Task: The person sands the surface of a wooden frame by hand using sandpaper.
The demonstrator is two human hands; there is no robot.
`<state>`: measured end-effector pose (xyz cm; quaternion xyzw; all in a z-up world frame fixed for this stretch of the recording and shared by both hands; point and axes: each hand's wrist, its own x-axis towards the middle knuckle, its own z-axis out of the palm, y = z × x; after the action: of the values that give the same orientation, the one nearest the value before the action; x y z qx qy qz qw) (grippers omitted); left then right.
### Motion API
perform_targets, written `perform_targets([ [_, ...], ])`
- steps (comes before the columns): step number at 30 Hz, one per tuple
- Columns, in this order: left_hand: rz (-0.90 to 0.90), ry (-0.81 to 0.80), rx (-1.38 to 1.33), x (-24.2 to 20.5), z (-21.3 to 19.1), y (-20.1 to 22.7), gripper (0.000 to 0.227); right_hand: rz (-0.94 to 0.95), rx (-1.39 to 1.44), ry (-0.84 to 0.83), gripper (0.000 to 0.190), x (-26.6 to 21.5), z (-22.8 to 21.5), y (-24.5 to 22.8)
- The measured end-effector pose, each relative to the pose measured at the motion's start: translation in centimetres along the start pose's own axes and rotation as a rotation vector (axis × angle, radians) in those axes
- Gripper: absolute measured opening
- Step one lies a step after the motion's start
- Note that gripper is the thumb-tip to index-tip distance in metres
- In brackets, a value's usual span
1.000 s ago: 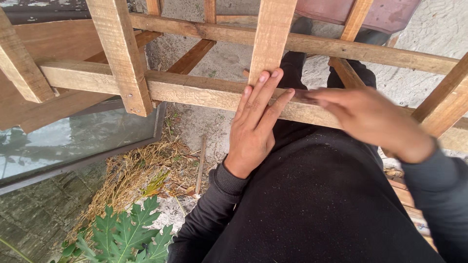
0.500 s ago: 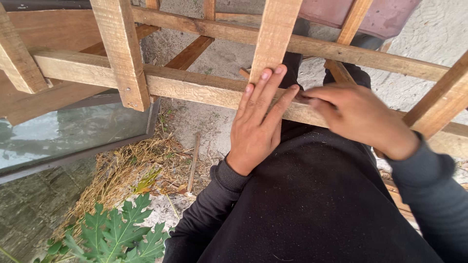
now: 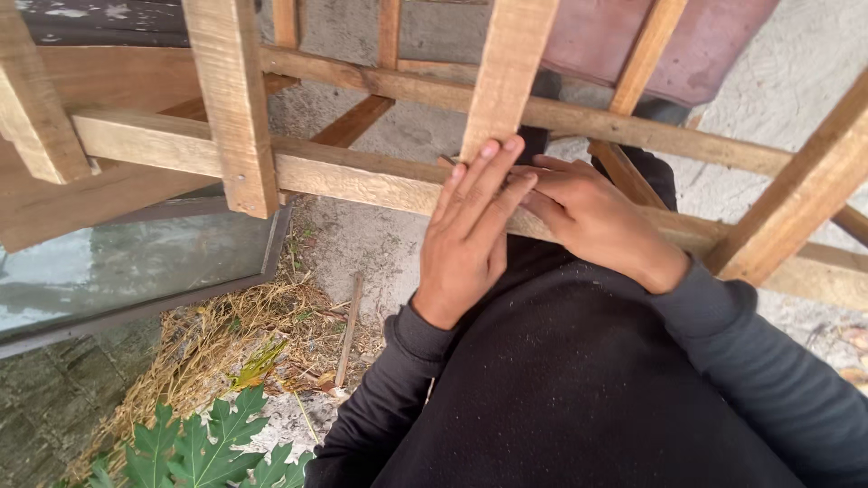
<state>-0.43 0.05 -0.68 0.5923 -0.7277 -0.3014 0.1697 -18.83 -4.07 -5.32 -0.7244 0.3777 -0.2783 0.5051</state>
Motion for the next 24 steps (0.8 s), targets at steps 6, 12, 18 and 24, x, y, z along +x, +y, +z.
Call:
perform_targets([
  [6, 0.023, 0.018, -0.059, -0.4, 0.4, -0.6, 0.043, 0.695, -0.189, -0.513, 0.041, -2.0, -2.7, -0.4],
  [12, 0.01, 0.017, -0.036, -0.4, 0.3, -0.6, 0.046, 0.223, -0.076, -0.224, 0.033, -1.6, 0.9, 1.1],
  [18, 0.036, -0.005, -0.028, -0.4, 0.2, -0.7, 0.046, 0.328, -0.02, -0.321, 0.04, -2.7, -2.0, 1.2],
  [24, 0.015, 0.012, -0.036, -0.2, 0.2, -0.5, 0.049, 0.489, -0.207, -0.546, 0.041, -1.7, -1.9, 0.4],
])
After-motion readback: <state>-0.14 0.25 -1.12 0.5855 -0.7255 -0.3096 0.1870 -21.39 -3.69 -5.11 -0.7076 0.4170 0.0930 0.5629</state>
